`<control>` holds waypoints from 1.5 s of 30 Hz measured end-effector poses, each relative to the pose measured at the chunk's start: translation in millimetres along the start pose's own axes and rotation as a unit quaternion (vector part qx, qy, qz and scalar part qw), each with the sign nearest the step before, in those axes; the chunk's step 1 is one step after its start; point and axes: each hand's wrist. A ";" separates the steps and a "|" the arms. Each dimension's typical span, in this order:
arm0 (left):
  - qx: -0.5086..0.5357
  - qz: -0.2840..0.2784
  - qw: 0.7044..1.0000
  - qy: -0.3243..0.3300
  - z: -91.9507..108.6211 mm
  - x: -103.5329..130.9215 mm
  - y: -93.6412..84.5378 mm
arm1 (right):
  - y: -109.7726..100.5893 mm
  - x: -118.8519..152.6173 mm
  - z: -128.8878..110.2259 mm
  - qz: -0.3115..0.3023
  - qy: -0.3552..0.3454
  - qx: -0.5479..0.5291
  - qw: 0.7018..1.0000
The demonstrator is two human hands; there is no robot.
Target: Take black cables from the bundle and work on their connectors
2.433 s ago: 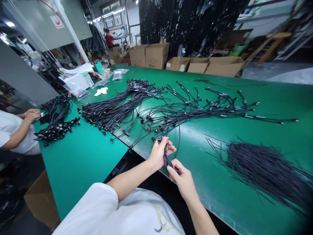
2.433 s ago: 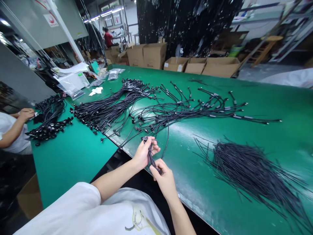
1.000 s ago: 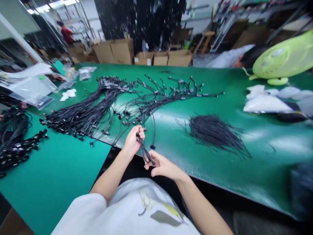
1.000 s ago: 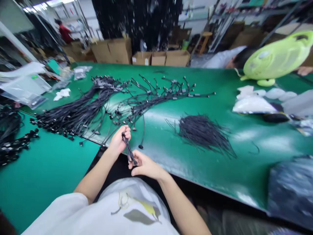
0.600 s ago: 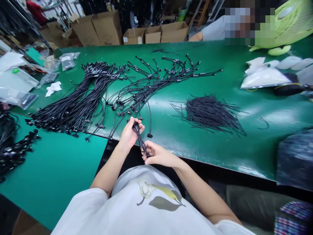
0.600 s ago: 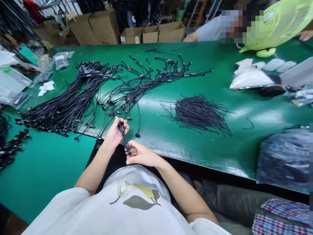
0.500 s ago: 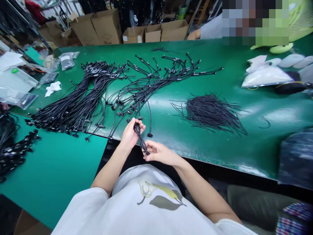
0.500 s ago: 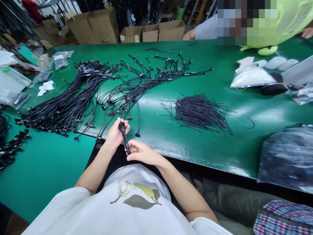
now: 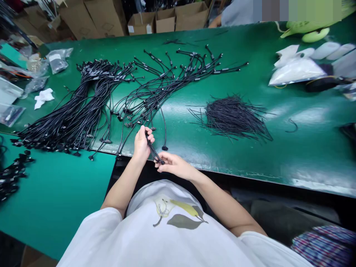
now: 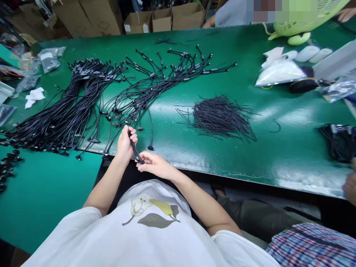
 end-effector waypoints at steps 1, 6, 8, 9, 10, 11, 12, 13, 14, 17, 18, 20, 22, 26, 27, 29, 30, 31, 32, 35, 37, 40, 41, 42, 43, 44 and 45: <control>-0.002 0.002 1.000 -0.003 0.5 -1.6 0.3 | -2.0 -1.7 1.9 -0.007 0.001 -0.018 1.000; 0.000 0.008 1.000 -0.024 0.5 -1.7 4.1 | 0.7 -9.5 17.0 0.077 0.035 -0.104 0.991; 0.007 0.011 0.999 -0.038 0.9 -6.0 4.7 | 1.7 -14.6 24.2 0.089 0.022 -0.107 0.990; 0.011 0.013 0.999 -0.047 1.3 -10.2 4.9 | 1.1 -17.0 26.7 0.089 0.013 -0.088 0.992; 0.013 0.015 0.998 -0.057 1.8 -15.2 5.4 | -0.1 -18.7 27.9 0.090 0.005 -0.049 0.995; 0.013 0.015 0.997 -0.073 2.2 -20.5 6.1 | -1.7 -19.4 27.6 0.097 -0.004 0.014 0.995; 0.010 0.016 0.996 -0.087 2.4 -25.3 7.1 | -3.4 -18.9 25.6 0.115 -0.014 0.099 0.988; 0.005 0.016 0.995 -0.099 2.4 -29.0 8.2 | -5.3 -17.1 22.2 0.135 -0.023 0.194 0.971; 0.002 0.014 0.995 -0.104 1.7 -31.2 9.6 | -7.5 -14.2 17.7 0.155 -0.030 0.285 0.945; -0.044 -0.006 0.999 -0.020 -5.5 -26.3 13.6 | -16.4 -2.7 2.1 0.194 -0.033 0.418 0.887; -0.078 -0.023 0.996 0.022 -10.2 -21.2 14.9 | -19.9 0.8 -2.3 0.221 -0.029 0.420 0.880; -0.156 -0.064 0.983 0.069 -22.9 -8.5 17.7 | -26.0 5.6 -7.9 0.281 -0.025 0.429 0.858; -0.214 -0.094 0.971 0.047 -38.6 4.3 20.7 | -28.8 7.2 -7.6 0.301 -0.009 0.475 0.827; -0.231 -0.103 0.967 0.005 -68.1 20.4 26.1 | -23.0 7.9 8.7 0.256 0.031 0.571 0.779; -0.230 -0.107 0.967 0.000 -73.3 22.4 26.5 | -22.1 9.2 13.7 0.259 0.032 0.585 0.768; -0.244 -0.142 0.959 -0.017 -79.7 25.3 24.6 | -27.9 16.2 20.9 0.268 0.039 0.606 0.748; -0.258 -0.168 0.951 -0.019 -80.7 26.3 22.0 | -36.7 23.2 22.3 0.277 0.048 0.611 0.740; -0.278 -0.197 0.940 -0.013 -80.3 27.0 18.2 | -50.3 33.6 21.8 0.300 0.066 0.614 0.727; -0.308 -0.227 0.924 0.001 -78.8 27.3 13.2 | -68.9 48.0 19.5 0.336 0.092 0.613 0.709; -0.447 -0.255 0.854 0.080 -71.0 25.2 -6.1 | -145.6 117.9 1.9 0.483 0.180 0.587 0.625; -0.521 -0.258 0.800 0.152 -67.6 22.4 -18.0 | -200.2 179.8 -16.6 0.558 0.230 0.556 0.572; -0.559 -0.322 0.717 0.263 -68.5 19.3 -26.4 | -266.5 266.8 -41.8 0.650 0.301 0.498 0.489; -0.565 -0.347 0.690 0.289 -69.8 18.8 -26.5 | -283.9 289.0 -46.3 0.671 0.318 0.478 0.469; -0.573 -0.363 0.668 0.307 -71.3 18.4 -25.6 | -299.4 306.8 -48.0 0.687 0.333 0.459 0.455; -0.581 -0.373 0.650 0.319 -72.8 18.2 -24.0 | -313.2 320.3 -46.9 0.699 0.347 0.441 0.444; -0.589 -0.378 0.635 0.327 -74.2 18.2 -22.2 | -325.4 329.7 -43.5 0.709 0.361 0.425 0.433; -0.598 -0.378 0.621 0.336 -75.5 18.4 -20.4 | -335.6 335.4 -38.5 0.716 0.374 0.412 0.421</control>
Point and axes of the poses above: each hand's wrist, its own x-axis away from the middle knuckle, its own y-axis out of the palm, z = x × y, and after that the axes turned 14 degrees about x, right-handed
